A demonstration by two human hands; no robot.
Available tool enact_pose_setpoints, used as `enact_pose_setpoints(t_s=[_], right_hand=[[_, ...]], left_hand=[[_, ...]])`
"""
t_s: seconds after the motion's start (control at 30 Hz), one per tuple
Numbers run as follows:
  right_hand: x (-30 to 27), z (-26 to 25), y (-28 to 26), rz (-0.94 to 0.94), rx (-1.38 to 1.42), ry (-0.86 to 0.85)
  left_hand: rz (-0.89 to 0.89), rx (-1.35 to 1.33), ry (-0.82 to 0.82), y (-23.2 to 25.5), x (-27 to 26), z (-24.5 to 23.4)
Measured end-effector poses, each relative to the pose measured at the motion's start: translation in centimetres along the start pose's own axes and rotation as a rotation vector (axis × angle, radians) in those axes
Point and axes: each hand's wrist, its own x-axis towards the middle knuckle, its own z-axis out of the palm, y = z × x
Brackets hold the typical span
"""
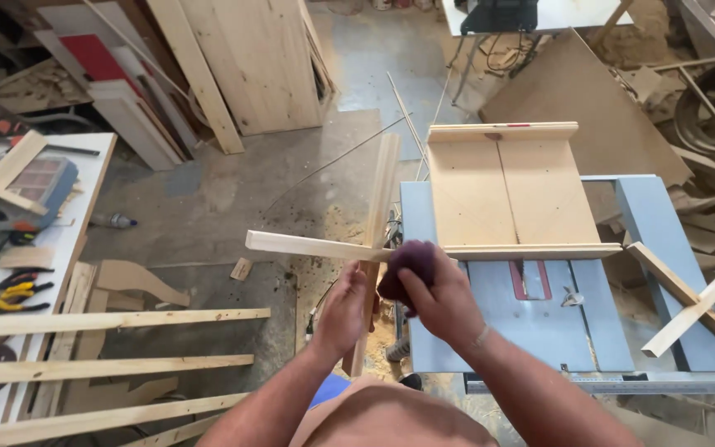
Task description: Sanding wooden components and assembling a decorative structure on a workbench.
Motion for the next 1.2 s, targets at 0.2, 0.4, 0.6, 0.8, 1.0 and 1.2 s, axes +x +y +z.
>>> enact_pose_setpoints(t_s=[0.2, 0.4, 0.6, 0.8, 1.0, 1.2], right_hand=[[-0.3, 7.9, 3.9, -0.119, -0.360, 0.033], [-4.4, 10.1, 0.9, 0.151, -0.223, -0.210], [-4.7, 11.6, -3.6, 0.069, -0.157, 0.127], [-7.9, 14.0, -3.6, -0.111, -0.327, 0.118], [-6.6, 13.3, -3.9, -0.198, -0.084, 0.067], [-9.7, 10.3, 1.1, 0.088, -0.356, -0.441]], left_hand=[[0.118, -0.045, 0.185, -3.3, -3.2, -1.2], [0.225, -0.146, 0.231, -5.3, -7.0, -3.9], [0.273, 0.044, 0.312, -2.8, -9.6, -4.6], [0.297, 0.142, 0.383, 0.4, -13.0, -5.2], [0.133, 0.045, 0.269, 0.1, -12.9, -4.7], [0.250, 0.287, 0.385, -3.2, -9.0, -9.9]])
